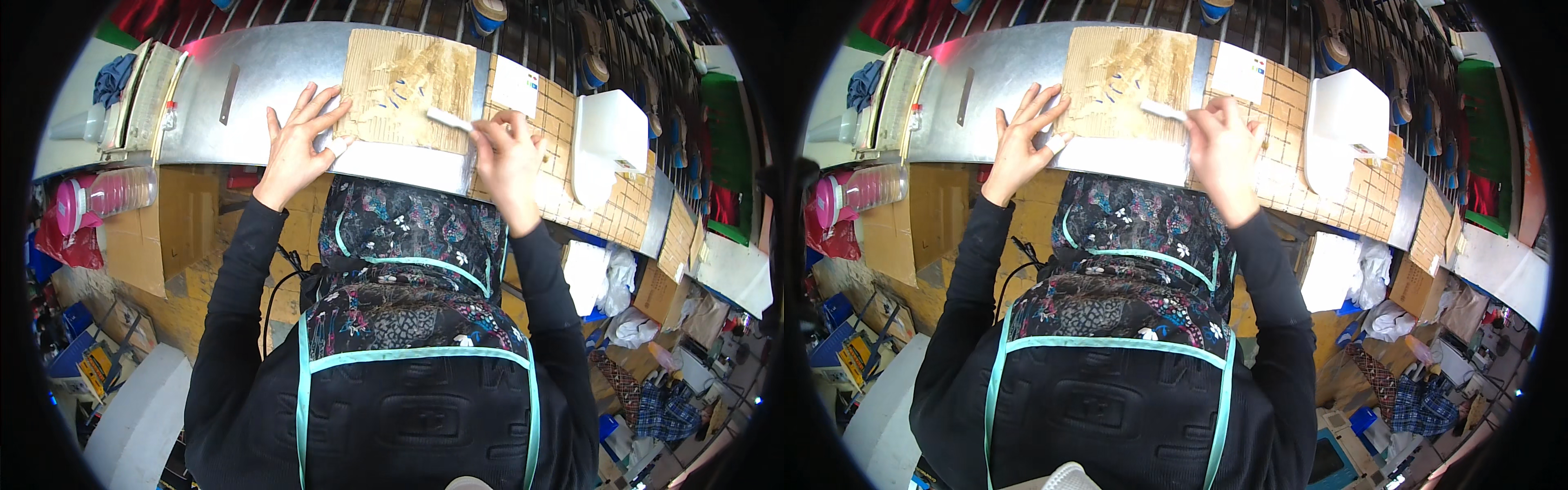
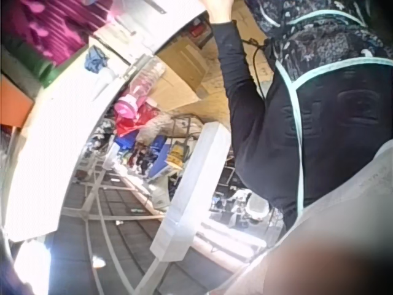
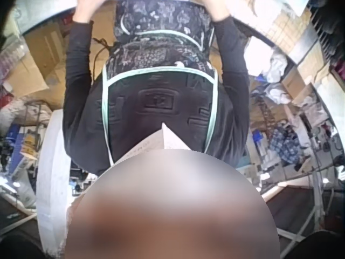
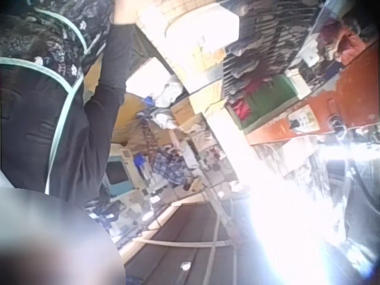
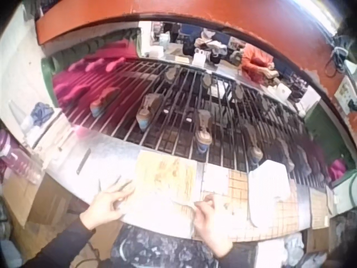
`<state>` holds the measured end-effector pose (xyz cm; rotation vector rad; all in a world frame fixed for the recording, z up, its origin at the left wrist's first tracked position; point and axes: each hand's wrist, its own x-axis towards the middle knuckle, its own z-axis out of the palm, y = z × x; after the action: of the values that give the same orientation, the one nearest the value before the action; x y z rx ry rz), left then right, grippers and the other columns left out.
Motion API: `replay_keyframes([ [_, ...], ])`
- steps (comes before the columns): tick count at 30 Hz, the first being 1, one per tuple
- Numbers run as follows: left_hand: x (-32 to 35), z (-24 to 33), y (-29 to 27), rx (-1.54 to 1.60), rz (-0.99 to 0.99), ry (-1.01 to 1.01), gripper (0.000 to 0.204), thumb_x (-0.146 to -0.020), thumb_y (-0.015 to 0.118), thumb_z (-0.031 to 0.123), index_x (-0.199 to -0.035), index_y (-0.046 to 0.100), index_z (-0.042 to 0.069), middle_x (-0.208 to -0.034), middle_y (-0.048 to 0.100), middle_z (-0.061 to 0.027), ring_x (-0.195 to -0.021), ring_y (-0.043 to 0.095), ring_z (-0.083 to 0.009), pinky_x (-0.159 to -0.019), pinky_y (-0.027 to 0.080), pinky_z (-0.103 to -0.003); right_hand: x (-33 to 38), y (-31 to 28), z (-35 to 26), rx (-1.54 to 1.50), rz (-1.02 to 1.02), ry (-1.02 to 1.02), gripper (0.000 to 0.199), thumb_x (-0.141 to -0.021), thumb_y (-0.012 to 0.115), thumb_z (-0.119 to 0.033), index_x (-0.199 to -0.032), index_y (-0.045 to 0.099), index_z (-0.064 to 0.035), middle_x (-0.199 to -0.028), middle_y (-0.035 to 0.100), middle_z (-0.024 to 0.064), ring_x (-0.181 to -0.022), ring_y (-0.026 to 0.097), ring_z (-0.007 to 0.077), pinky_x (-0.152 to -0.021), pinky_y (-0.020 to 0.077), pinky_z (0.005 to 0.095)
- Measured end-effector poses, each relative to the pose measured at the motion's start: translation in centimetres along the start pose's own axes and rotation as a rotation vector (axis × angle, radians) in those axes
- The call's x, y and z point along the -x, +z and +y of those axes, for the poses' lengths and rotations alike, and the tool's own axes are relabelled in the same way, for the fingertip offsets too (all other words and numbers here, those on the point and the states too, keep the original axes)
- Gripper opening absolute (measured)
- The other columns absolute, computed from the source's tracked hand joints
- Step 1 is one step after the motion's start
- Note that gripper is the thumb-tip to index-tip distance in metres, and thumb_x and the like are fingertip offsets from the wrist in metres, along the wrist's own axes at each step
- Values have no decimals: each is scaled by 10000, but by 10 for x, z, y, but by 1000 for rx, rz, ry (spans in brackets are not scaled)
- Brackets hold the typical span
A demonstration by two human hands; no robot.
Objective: The person applies glue to the sole of a blue and beige shoe using a small brush. They repeatedly dip the brush into a white container and spread the adhesive across the sole surface.
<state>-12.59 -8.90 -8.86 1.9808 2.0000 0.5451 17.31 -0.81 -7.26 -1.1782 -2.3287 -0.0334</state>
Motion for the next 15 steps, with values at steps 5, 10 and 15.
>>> replay_keyframes([
  [5,-3,-3,-8,40,-41,-52,416,-894,611,263,-1310,606,237,-1467,461,0,-1447,272,-272,-1062,32,-748,-22,0,13,-1056,-275,827,229,-1013,498,-260,-927,578,-63,-864,605,-8,-510,355,24,-448,266,198],
  [10,18,-6,-25,31,31,-159,587,-750,494,-21,-1305,593,143,-1398,499,-109,-1359,403,-291,-1074,123,-708,-47,26,-18,-1250,-291,766,228,-1024,466,-262,-928,536,-68,-945,644,75,-496,373,43,-453,304,203],
  [15,48,-33,-37,-8,273,-386,571,-834,490,47,-1394,501,158,-1419,455,-198,-1302,458,-316,-1077,206,-561,-65,67,-84,-1337,-404,652,175,-1016,477,-246,-951,529,-92,-906,639,57,-476,355,34,-415,279,202],
])
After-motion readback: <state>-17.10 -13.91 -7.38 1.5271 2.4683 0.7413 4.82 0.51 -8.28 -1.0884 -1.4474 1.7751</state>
